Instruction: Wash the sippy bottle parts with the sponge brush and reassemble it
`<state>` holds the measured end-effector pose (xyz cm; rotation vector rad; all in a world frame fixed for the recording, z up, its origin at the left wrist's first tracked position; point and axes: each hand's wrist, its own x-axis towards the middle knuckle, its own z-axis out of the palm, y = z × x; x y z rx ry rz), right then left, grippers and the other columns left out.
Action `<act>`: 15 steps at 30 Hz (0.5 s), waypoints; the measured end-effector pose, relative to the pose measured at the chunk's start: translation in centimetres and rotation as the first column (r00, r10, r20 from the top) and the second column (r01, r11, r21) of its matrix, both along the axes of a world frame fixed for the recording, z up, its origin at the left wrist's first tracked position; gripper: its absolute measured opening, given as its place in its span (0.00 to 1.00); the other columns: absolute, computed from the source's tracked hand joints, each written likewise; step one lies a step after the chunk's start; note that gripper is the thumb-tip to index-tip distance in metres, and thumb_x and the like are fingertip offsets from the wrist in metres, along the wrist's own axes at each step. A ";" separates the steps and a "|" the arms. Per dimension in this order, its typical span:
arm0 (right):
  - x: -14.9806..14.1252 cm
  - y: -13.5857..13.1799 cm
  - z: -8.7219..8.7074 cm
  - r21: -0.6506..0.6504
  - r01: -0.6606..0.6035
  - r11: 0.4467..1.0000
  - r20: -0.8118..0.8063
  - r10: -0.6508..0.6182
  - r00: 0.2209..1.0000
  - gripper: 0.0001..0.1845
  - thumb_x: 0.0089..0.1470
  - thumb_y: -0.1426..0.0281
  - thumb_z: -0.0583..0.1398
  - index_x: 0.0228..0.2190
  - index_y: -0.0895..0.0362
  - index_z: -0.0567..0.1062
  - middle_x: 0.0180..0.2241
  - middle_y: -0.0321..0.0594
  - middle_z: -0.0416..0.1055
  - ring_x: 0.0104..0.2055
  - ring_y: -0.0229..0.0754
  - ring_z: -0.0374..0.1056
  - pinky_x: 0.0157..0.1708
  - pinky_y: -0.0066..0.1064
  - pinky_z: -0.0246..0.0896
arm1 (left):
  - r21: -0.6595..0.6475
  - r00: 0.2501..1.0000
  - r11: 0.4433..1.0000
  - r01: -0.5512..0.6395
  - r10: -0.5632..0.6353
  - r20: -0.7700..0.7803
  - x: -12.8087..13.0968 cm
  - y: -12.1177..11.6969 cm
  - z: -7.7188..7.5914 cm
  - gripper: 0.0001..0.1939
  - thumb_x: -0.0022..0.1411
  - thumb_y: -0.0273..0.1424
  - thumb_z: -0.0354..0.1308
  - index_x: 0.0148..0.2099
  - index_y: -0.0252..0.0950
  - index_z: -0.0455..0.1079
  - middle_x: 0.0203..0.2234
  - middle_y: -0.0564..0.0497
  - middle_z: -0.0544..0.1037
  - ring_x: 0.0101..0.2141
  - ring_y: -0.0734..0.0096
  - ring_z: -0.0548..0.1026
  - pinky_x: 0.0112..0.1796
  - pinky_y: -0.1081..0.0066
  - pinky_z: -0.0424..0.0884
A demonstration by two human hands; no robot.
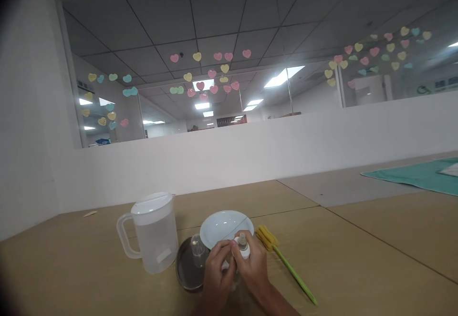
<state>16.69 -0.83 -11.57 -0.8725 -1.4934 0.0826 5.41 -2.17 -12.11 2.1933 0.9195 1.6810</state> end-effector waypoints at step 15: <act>-0.1 -0.2 0.9 0.026 0.033 0.999 0.193 -0.037 0.981 0.13 0.56 0.62 0.51 0.29 0.55 0.71 0.29 0.39 0.66 0.33 0.40 0.65 0.33 0.31 0.62 | -0.103 0.999 0.994 0.030 -0.028 0.019 0.0 -0.3 -1.3 0.21 0.64 0.31 0.43 0.58 0.32 0.57 0.54 0.39 0.67 0.54 0.65 0.65 0.54 0.64 0.61</act>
